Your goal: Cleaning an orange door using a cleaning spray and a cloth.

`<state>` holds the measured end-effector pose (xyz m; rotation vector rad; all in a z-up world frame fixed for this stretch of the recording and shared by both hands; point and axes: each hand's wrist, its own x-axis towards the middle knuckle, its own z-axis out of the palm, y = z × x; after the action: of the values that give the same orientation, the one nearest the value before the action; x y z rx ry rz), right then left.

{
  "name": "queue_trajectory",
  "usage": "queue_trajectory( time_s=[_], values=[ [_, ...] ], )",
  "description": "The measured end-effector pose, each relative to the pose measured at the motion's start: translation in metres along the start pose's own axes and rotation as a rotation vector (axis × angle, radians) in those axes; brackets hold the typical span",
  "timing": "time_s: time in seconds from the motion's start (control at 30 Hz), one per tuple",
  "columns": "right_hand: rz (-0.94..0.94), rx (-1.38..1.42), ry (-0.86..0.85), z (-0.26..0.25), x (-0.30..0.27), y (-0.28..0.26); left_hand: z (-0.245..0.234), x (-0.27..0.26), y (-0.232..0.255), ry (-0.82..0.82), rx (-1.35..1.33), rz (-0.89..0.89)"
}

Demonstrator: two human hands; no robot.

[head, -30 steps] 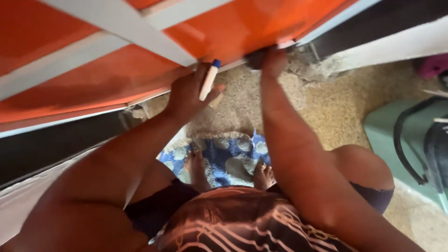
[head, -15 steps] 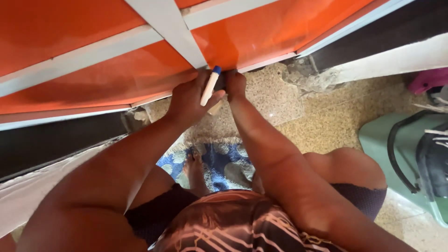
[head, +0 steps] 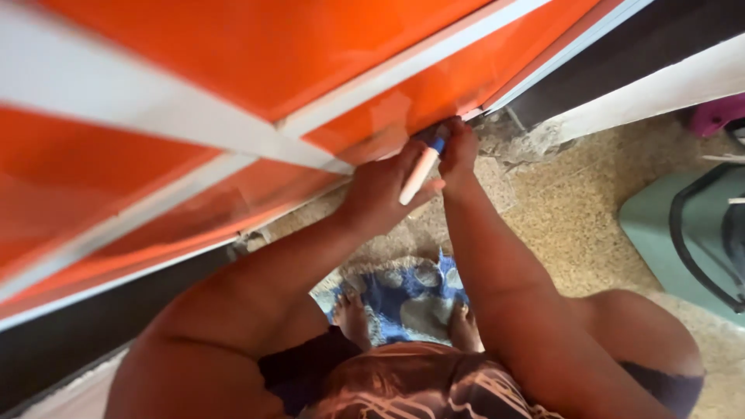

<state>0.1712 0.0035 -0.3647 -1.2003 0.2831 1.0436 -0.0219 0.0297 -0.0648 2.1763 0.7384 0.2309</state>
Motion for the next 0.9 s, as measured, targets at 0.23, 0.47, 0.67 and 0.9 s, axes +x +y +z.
queue_trajectory(
  time_s=[0.23, 0.47, 0.67, 0.9],
  values=[
    [-0.154, 0.057, -0.003, 0.009, -0.001, 0.001, -0.01, 0.02, 0.022, 0.108, -0.041, 0.132],
    [-0.015, -0.078, 0.179, 0.052, -0.077, -0.025, -0.014, 0.024, 0.04, 0.054, 0.1, 0.062],
    [-0.232, -0.901, -0.31, -0.02, -0.026, 0.051, -0.011, 0.014, 0.053, 0.054, -0.04, -0.049],
    [-0.037, -0.468, -0.045, -0.058, -0.132, -0.068, 0.002, -0.007, 0.088, 0.103, -0.059, -0.079]
  ],
)
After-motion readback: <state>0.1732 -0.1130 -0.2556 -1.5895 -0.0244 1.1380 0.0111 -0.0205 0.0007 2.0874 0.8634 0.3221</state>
